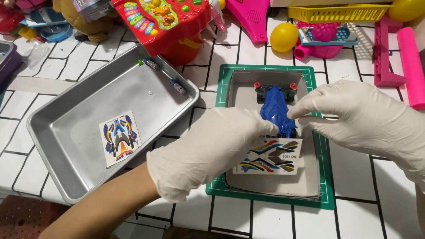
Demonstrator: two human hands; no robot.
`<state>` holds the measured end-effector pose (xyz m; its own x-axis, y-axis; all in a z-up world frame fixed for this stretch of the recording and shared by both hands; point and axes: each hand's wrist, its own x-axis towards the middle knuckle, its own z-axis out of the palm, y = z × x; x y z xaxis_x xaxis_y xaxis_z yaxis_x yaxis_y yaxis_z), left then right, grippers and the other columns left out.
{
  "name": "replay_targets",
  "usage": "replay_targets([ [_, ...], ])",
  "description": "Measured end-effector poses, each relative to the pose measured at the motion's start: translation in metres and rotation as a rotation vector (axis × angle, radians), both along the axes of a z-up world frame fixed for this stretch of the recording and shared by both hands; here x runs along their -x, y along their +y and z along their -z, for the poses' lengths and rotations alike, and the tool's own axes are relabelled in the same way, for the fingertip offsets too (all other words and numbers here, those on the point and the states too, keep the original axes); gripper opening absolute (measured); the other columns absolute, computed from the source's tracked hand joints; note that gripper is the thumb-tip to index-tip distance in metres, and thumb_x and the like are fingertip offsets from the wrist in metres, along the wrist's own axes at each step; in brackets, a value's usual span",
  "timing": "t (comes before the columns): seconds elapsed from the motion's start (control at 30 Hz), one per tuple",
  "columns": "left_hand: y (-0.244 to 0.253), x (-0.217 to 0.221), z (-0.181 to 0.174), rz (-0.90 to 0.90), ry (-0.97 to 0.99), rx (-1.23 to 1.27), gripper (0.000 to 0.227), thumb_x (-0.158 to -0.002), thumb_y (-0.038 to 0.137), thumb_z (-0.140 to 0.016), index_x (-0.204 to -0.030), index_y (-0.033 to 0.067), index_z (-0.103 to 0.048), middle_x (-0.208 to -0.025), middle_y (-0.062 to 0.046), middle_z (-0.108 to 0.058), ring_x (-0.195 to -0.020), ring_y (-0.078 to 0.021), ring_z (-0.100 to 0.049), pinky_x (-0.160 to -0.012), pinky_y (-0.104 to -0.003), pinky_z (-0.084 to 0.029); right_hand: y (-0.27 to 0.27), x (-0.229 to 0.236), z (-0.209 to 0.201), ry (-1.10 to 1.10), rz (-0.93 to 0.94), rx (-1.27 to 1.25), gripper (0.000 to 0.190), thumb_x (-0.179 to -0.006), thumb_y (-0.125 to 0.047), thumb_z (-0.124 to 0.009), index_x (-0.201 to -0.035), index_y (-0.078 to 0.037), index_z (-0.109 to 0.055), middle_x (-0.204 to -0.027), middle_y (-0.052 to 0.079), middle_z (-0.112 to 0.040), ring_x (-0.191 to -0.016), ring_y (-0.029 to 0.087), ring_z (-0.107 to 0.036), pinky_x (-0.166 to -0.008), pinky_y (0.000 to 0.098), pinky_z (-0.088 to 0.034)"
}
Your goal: The person uses a screwdriver to work on a blue toy car on a green cutting mat, then places the car and stickers into a metal tray. The person moves the tray to a shelf, retrieves a new box, and begins assembling a red and black toy car chassis by hand, attaching wheels and other components.
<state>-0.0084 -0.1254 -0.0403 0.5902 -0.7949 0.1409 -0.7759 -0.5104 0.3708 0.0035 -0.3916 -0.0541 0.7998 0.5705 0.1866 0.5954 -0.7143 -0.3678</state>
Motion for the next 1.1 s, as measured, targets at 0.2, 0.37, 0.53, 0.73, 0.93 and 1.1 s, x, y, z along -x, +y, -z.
replay_targets([
  [0.2,-0.017,-0.008,0.038,0.012,0.067,-0.149,0.006,-0.095,0.024,-0.066,-0.093,0.0227,-0.071,-0.075,-0.004,-0.069,-0.066,-0.0335,-0.067,-0.055,-0.047,-0.051,-0.003,-0.002,0.002,0.013,0.021,0.042,0.024,-0.081,-0.021,-0.077,-0.104,-0.026,-0.081,-0.097,-0.006,-0.083,-0.082,0.016,-0.075,-0.079,0.0328,-0.059],
  [0.37,-0.016,0.001,0.050,0.027,-0.056,-0.178,0.010,-0.088,0.012,-0.064,-0.092,0.0206,-0.068,-0.075,-0.004,-0.066,-0.061,-0.0329,-0.065,-0.049,-0.047,-0.047,-0.008,-0.005,0.009,-0.042,0.040,0.079,0.027,-0.081,-0.023,-0.078,-0.107,-0.030,-0.080,-0.097,-0.007,-0.082,-0.086,0.016,-0.075,-0.079,0.0343,-0.059],
  [0.53,-0.010,0.001,0.049,0.033,-0.276,0.077,0.033,-0.083,0.029,-0.077,-0.112,0.0163,-0.065,-0.095,-0.008,-0.068,-0.084,-0.0347,-0.068,-0.059,-0.049,-0.050,-0.009,-0.008,0.006,-0.034,0.093,0.090,0.030,-0.081,-0.020,-0.075,-0.110,-0.029,-0.080,-0.096,-0.003,-0.081,-0.085,0.019,-0.075,-0.076,0.0338,-0.059],
  [0.73,0.005,-0.024,0.034,-0.424,-0.060,0.227,0.045,-0.090,0.041,-0.071,-0.130,0.0227,-0.061,-0.093,0.001,-0.063,-0.080,-0.0206,-0.065,-0.064,-0.040,-0.053,0.016,-0.005,-0.025,0.089,0.474,0.176,0.032,-0.087,-0.021,-0.071,-0.117,-0.031,-0.078,-0.089,-0.003,-0.083,-0.086,0.013,-0.077,-0.084,0.0302,-0.056],
  [0.93,0.013,-0.041,0.051,-0.759,0.078,-0.182,0.060,-0.095,0.063,-0.061,-0.122,0.0112,-0.050,-0.088,-0.019,-0.075,-0.083,-0.0505,-0.070,-0.068,-0.060,-0.054,0.039,-0.009,-0.038,0.583,0.812,0.507,0.078,-0.088,-0.055,-0.068,-0.158,-0.032,-0.042,-0.084,0.008,-0.090,-0.094,0.023,-0.080,-0.090,0.0343,-0.054],
  [1.1,0.012,-0.034,0.027,-0.656,0.465,-0.259,0.053,-0.096,0.057,-0.055,-0.105,0.0057,-0.064,-0.095,-0.019,-0.075,-0.091,-0.0414,-0.071,-0.078,-0.050,-0.055,0.053,-0.010,-0.042,0.774,0.858,0.416,0.079,-0.087,-0.036,-0.071,-0.159,-0.030,-0.038,-0.086,0.012,-0.086,-0.071,0.023,-0.081,-0.080,0.0338,-0.059],
])
